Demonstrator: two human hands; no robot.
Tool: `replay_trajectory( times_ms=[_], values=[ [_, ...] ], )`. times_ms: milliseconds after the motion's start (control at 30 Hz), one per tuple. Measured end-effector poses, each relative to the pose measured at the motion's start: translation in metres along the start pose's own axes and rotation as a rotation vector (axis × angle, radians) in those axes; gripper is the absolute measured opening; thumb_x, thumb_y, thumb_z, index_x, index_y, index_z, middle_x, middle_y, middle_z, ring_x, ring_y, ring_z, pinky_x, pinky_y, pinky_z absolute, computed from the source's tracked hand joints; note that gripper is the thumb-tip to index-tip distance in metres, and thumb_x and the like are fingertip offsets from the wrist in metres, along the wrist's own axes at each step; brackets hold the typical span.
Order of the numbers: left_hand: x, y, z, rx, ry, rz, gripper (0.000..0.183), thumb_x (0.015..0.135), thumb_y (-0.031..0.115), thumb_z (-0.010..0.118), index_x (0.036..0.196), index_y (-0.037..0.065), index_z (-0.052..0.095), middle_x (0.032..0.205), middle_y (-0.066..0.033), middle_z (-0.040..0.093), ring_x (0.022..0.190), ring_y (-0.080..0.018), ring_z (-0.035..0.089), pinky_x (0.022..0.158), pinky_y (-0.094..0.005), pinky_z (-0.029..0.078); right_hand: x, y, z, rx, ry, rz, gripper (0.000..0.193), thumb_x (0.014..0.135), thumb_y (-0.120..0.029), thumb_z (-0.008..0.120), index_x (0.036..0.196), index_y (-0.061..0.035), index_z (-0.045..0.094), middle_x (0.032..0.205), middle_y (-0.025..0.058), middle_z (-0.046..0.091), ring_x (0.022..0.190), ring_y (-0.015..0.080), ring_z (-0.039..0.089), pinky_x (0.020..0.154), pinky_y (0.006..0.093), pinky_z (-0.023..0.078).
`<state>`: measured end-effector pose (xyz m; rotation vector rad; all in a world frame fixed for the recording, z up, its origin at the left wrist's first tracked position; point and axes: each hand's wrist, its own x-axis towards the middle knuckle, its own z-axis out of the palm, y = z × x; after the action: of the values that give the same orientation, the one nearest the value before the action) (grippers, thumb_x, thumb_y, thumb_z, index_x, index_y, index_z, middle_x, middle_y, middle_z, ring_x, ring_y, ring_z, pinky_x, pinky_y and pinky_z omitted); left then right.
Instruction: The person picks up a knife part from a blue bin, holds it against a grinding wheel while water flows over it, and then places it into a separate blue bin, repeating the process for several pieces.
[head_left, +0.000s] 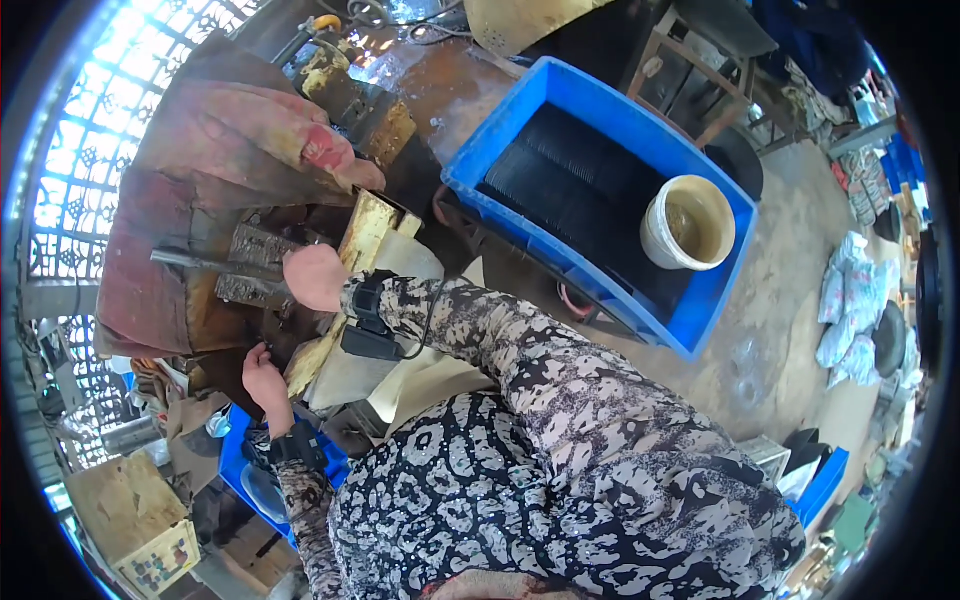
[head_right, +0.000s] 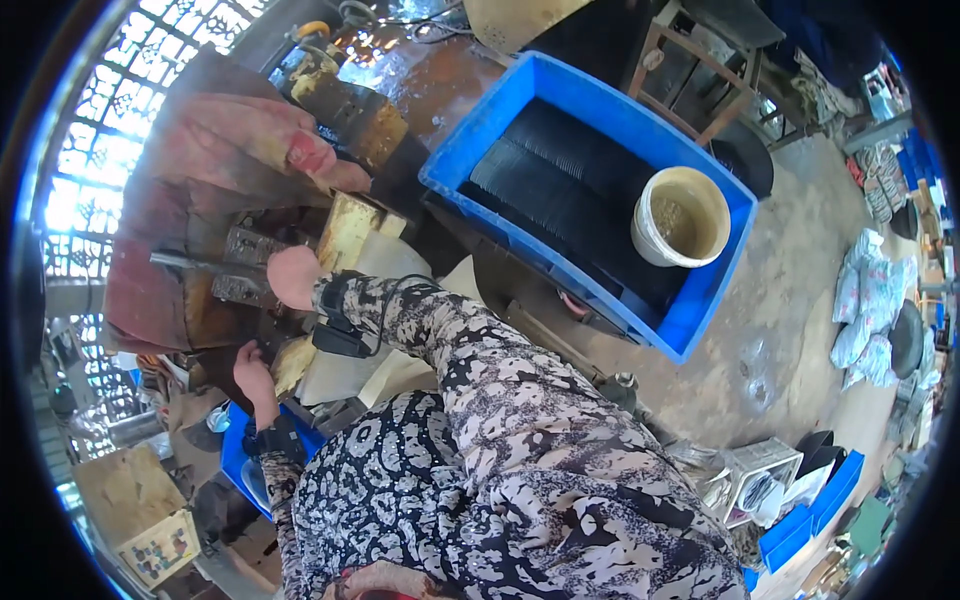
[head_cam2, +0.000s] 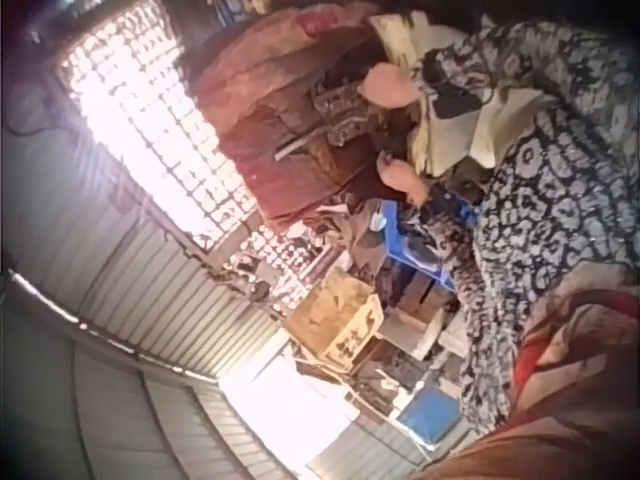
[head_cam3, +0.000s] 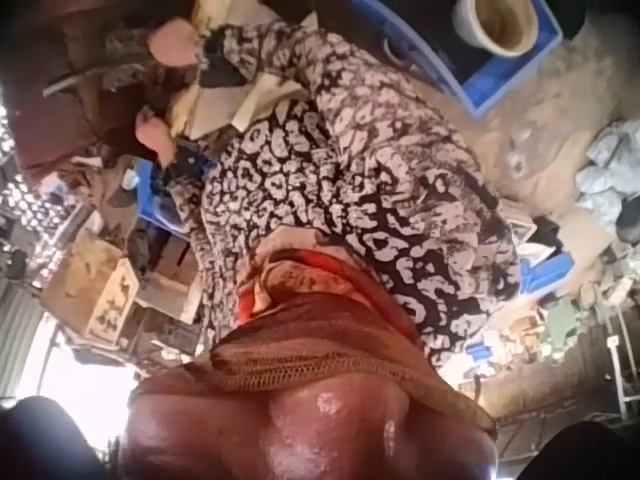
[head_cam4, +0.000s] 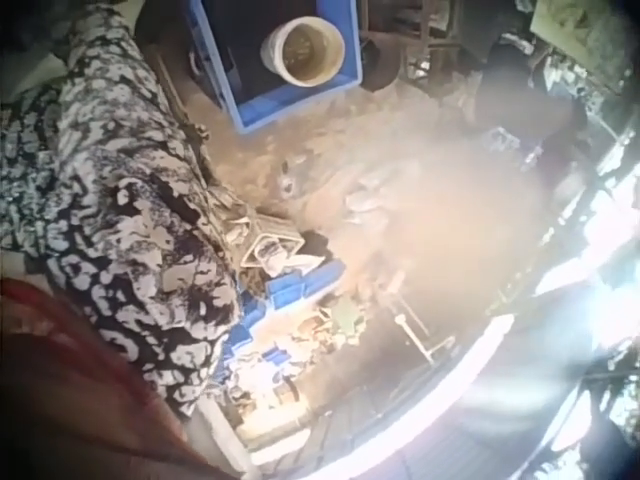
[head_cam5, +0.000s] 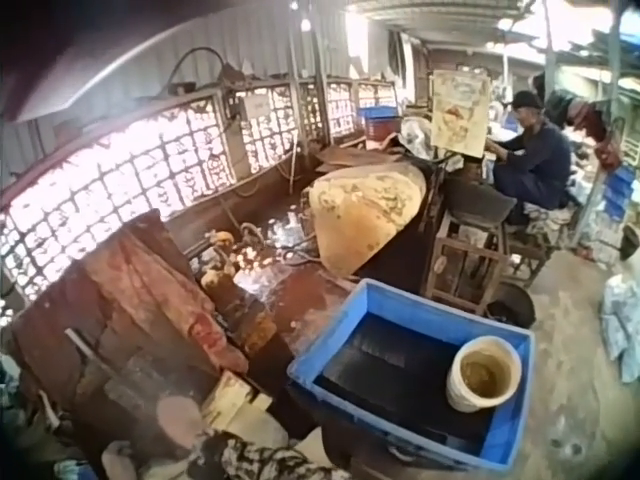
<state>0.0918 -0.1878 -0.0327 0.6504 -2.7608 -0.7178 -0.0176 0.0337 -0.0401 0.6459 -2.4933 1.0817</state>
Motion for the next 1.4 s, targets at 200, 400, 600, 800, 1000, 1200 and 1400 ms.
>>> replay_trajectory(
  times_ms=[200,400,600,800,1000,1200,1400],
  values=[
    [-0.002,0.005,0.003,0.079,0.074,0.047,0.024,0.086,0.007,0.053,0.104,0.006,0.069,0.095,-0.0152,0.066,0.091,-0.0324,0.062,0.079,-0.0408,0.048,-0.002,0.005,-0.015,-0.018,-0.001,-0.085,0.013,0.069,-0.013,0.059,0.076,-0.0017,0.063,0.066,0.0151,0.064,0.063,0.0315,0.066,0.056,0.0414,0.051],
    [-0.007,0.025,0.003,0.136,0.164,0.169,0.024,0.085,0.006,0.052,0.102,0.008,0.069,0.093,-0.0132,0.067,0.088,-0.0306,0.064,0.078,-0.0411,0.05,0.004,0.01,-0.013,-0.031,-0.001,-0.096,0.014,0.068,-0.015,0.061,0.074,-0.0026,0.062,0.067,0.0157,0.065,0.063,0.0326,0.066,0.057,0.0426,0.052],
    [-0.01,0.031,0.008,0.218,0.209,0.174,0.024,0.084,0.006,0.051,0.1,0.009,0.069,0.093,-0.013,0.067,0.089,-0.0308,0.064,0.078,-0.0409,0.05,0.005,0.016,-0.009,-0.112,-0.108,-0.121,0.013,0.07,-0.015,0.059,0.074,-0.0025,0.063,0.064,0.0151,0.064,0.063,0.0329,0.066,0.055,0.0437,0.052],
    [-0.014,0.01,0.008,0.234,0.316,0.17,0.023,0.082,0.015,0.055,0.098,0.015,0.071,0.092,-0.0124,0.068,0.083,-0.0331,0.066,0.071,-0.0444,0.052,0.014,-0.007,-0.019,-0.228,-0.324,0.067,0.016,0.08,-0.014,0.051,0.087,-0.0038,0.061,0.08,0.0193,0.066,0.08,0.0376,0.066,0.068,0.0497,0.051],
    [-0.021,0.032,0.008,0.085,0.345,0.12,0.023,0.078,0.007,0.055,0.096,0.01,0.069,0.093,-0.0119,0.065,0.087,-0.0314,0.064,0.075,-0.0403,0.052,0.018,0.0,-0.025,-0.29,-0.432,0.066,0.018,0.083,-0.012,0.049,0.094,-0.0001,0.058,0.088,0.0237,0.066,0.087,0.0407,0.065,0.075,0.049,0.052],
    [-0.021,0.032,0.004,0.062,0.357,0.106,0.022,0.079,0.008,0.055,0.096,0.011,0.069,0.092,-0.0116,0.063,0.086,-0.0325,0.063,0.075,-0.0413,0.051,0.022,-0.004,-0.025,-0.36,-0.481,0.098,0.02,0.084,-0.012,0.049,0.097,0.0002,0.057,0.093,0.0227,0.066,0.09,0.0403,0.065,0.077,0.0487,0.052],
    [-0.02,0.034,0.003,0.057,0.346,0.101,0.022,0.079,0.007,0.055,0.096,0.009,0.069,0.094,-0.0124,0.064,0.087,-0.0322,0.064,0.075,-0.0405,0.052,0.025,-0.005,-0.026,-0.392,-0.507,0.124,0.022,0.084,-0.012,0.048,0.1,-0.0002,0.058,0.098,0.0237,0.066,0.094,0.0407,0.064,0.079,0.0494,0.051]
  ],
)
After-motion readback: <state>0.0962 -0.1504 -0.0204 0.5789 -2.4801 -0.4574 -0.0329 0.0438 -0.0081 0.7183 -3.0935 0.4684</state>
